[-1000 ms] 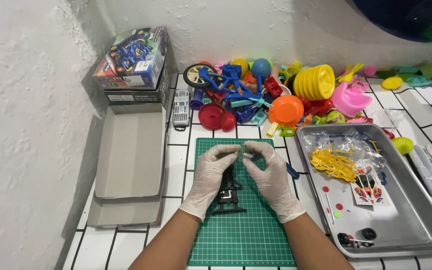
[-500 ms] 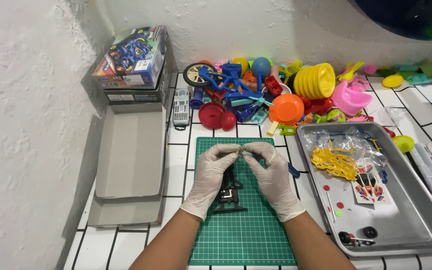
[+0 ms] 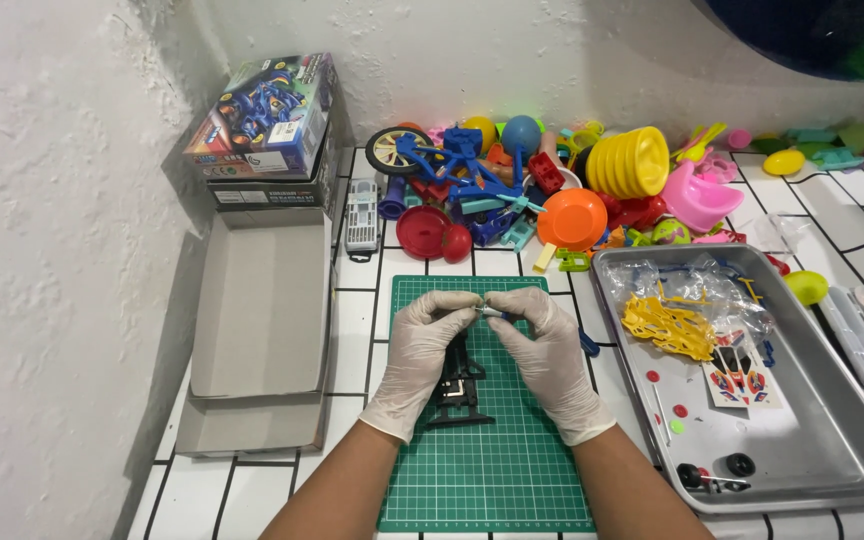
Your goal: Assembling a toy car chassis by installing small internal components like gears and axles.
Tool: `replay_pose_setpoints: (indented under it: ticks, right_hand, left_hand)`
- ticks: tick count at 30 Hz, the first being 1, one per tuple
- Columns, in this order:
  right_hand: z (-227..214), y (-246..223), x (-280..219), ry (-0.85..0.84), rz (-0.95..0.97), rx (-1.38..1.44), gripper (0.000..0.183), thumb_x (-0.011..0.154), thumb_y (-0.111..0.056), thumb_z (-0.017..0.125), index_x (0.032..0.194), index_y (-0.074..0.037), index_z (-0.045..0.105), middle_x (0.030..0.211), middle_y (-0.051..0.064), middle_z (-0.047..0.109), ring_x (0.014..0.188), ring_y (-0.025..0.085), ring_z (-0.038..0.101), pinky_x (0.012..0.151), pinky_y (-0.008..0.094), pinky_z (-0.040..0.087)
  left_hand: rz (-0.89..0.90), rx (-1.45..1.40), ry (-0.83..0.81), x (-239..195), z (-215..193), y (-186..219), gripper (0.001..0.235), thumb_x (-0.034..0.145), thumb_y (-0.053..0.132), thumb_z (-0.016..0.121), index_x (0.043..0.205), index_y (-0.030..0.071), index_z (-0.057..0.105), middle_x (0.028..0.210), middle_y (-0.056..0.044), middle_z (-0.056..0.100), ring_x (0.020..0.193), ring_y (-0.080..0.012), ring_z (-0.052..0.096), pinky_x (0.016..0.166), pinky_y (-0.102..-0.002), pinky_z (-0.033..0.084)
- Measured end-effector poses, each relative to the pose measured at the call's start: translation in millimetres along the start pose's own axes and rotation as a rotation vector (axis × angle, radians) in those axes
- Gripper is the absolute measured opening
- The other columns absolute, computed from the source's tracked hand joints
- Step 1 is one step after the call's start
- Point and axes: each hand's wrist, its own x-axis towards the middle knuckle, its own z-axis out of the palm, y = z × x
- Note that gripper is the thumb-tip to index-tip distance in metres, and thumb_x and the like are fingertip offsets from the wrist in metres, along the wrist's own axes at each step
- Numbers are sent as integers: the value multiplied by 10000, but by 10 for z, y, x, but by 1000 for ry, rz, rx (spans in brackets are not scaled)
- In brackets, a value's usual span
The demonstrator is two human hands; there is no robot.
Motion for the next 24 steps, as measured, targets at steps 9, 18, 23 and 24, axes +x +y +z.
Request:
replay_pose_setpoints:
  ticks: [9, 18, 23, 24]
  right_hand:
    - [7, 39, -56, 8, 2, 74, 235, 796, 30, 822, 1025, 4, 779, 937, 125, 730, 868, 179, 721, 748, 298, 613]
    - [76, 116, -96, 70, 77, 164, 237, 805, 44, 810, 1036, 34, 756, 961, 134, 731, 924, 190, 737, 801, 318, 634]
    - [81, 57, -95, 91, 135, 261, 228, 813, 74, 784, 1036, 74, 736, 977, 173, 718, 948, 247, 749, 812, 381, 659]
    - [75, 72, -93, 92, 135, 262, 228, 813, 74, 784, 1036, 74, 736, 977, 173, 718, 948, 247, 749, 812, 381, 659]
  left_hand:
    - [-9, 6, 26, -70, 42, -4, 152, 804, -70, 785, 943, -9, 779, 918, -147, 772, 827, -180, 752, 773, -267, 638]
    - [44, 17, 63, -104, 104, 41, 152, 810, -42, 793, 956, -4, 781, 897, -115, 765, 798, -130, 714, 744, -247, 627]
    - [97, 49, 50, -147, 149, 114, 152, 810, -20, 799, 960, -2, 782, 861, -106, 754, 779, -120, 692, 718, -258, 613]
    - [97, 50, 49, -134, 147, 96, 152, 810, -20, 799, 960, -2, 782, 861, -106, 754, 779, -120, 692, 718, -258, 613]
